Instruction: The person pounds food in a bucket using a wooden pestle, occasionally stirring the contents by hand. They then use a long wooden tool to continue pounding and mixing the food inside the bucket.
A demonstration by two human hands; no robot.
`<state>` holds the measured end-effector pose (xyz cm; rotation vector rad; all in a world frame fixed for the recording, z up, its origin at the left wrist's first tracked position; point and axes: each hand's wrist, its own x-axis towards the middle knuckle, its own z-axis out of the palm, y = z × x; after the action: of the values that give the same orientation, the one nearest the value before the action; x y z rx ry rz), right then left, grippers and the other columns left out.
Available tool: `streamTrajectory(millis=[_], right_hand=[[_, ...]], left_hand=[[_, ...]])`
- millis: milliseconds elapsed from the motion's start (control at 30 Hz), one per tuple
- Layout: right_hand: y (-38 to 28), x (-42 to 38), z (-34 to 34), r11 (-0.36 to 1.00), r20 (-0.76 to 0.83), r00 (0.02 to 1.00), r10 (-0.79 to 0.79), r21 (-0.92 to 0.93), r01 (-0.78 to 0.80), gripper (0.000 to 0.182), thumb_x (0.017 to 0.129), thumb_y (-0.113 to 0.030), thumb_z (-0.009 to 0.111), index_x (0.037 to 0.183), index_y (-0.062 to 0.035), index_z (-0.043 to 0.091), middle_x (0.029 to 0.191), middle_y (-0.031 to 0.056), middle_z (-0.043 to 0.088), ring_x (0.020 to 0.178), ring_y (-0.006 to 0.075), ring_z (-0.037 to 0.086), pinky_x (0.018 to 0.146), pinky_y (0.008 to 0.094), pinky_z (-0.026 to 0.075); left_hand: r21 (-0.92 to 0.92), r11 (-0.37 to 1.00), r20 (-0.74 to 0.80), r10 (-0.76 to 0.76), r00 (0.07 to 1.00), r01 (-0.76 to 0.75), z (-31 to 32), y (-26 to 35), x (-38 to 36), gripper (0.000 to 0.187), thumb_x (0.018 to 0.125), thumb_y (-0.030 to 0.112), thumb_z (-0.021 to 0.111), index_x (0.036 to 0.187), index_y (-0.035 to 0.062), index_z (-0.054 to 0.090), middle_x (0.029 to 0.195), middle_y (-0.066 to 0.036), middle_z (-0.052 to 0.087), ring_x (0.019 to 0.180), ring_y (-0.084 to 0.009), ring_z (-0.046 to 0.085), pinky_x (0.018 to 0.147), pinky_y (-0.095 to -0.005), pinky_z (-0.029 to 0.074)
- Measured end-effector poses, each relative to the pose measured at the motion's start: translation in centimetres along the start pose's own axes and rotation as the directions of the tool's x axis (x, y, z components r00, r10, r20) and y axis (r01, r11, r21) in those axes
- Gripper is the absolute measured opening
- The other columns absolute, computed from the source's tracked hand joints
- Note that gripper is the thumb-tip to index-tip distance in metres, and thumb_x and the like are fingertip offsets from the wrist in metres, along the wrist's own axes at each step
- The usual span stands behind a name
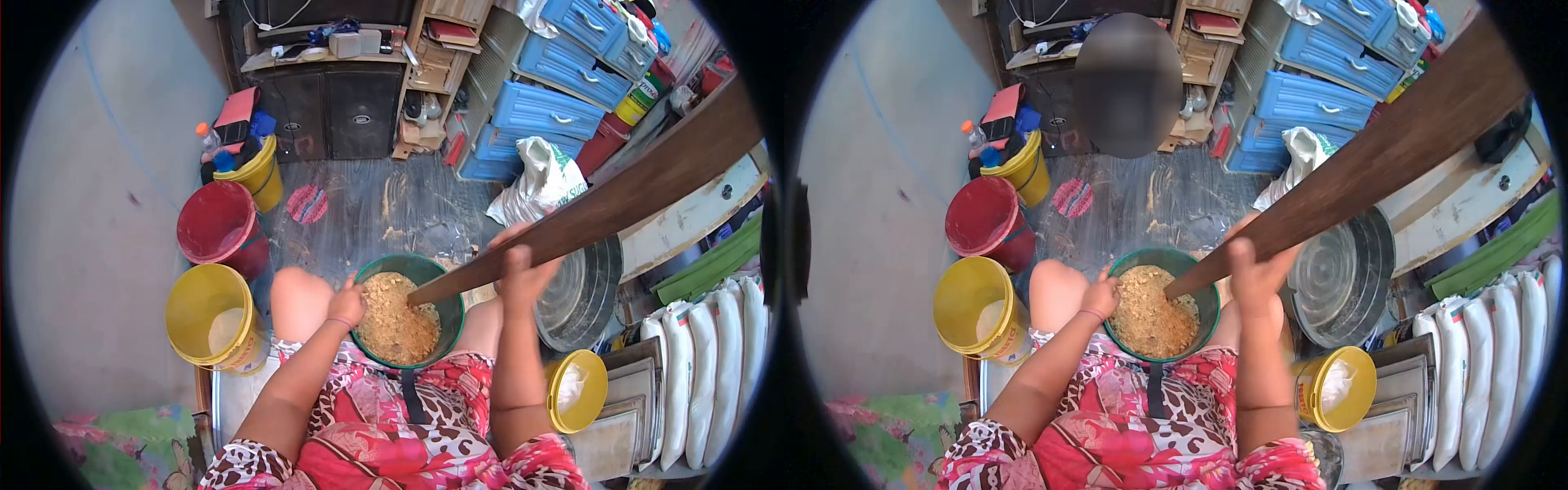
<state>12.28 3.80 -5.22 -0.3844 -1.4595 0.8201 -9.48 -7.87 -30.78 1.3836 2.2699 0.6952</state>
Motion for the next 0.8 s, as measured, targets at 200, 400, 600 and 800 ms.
streamTrajectory(millis=[200,400,600,800], right_hand=[[-16.9,19.6,-2.0,0.958,0.384,0.879,-0.281,0.068,0.277,0.056,0.086,-0.049,0.051,0.105,0.0032,0.054,0.074,0.0142,0.06,0.065,0.0228,0.059,0.063,0.031,0.05],[-18.0,21.7,0.9,0.869,0.217,0.858,-0.465,-0.073,0.489,0.052,0.079,-0.026,0.062,0.118,0.0012,0.043,0.099,0.0152,0.053,0.085,0.0233,0.054,0.077,0.0349,0.044],[10.1,-5.8,0.4,0.853,-0.131,0.991,0.011,-0.517,-0.078,0.095,0.069,-0.016,0.078,0.139,0.0011,0.016,0.131,0.0165,0.035,0.117,0.0264,0.042,0.097,0.0364,0.035],[13.5,-11.4,-0.6,0.911,-0.087,0.924,0.372,-0.154,-0.382,0.068,0.075,-0.011,0.075,0.126,-0.0019,0.03,0.107,0.0099,0.051,0.097,0.0195,0.052,0.086,0.0318,0.043]], left_hand=[[-0.044,0.999,-0.054,-0.008,0.999,0.006,0.0,0.5,0.2,0.02,0.077,0.012,0.054,0.094,0.0087,0.064,0.133,-0.013,0.044,0.094,-0.0356,0.06,0.085,-0.0431,0.047],[-0.051,0.998,-0.054,-0.034,0.998,0.031,-0.6,1.1,0.0,0.02,0.078,0.015,0.056,0.095,0.0095,0.064,0.133,-0.013,0.044,0.095,-0.035,0.059,0.084,-0.0427,0.047],[-0.005,1.0,-0.072,0.021,0.997,-0.021,-0.1,0.1,0.1,0.021,0.078,0.018,0.058,0.097,0.0111,0.064,0.133,-0.014,0.044,0.097,-0.0347,0.059,0.086,-0.0425,0.047],[-0.009,0.999,-0.028,-0.051,0.998,0.051,-0.1,0.6,0.4,0.022,0.077,0.019,0.06,0.098,0.0106,0.064,0.135,-0.012,0.042,0.099,-0.0343,0.058,0.088,-0.0415,0.046]])
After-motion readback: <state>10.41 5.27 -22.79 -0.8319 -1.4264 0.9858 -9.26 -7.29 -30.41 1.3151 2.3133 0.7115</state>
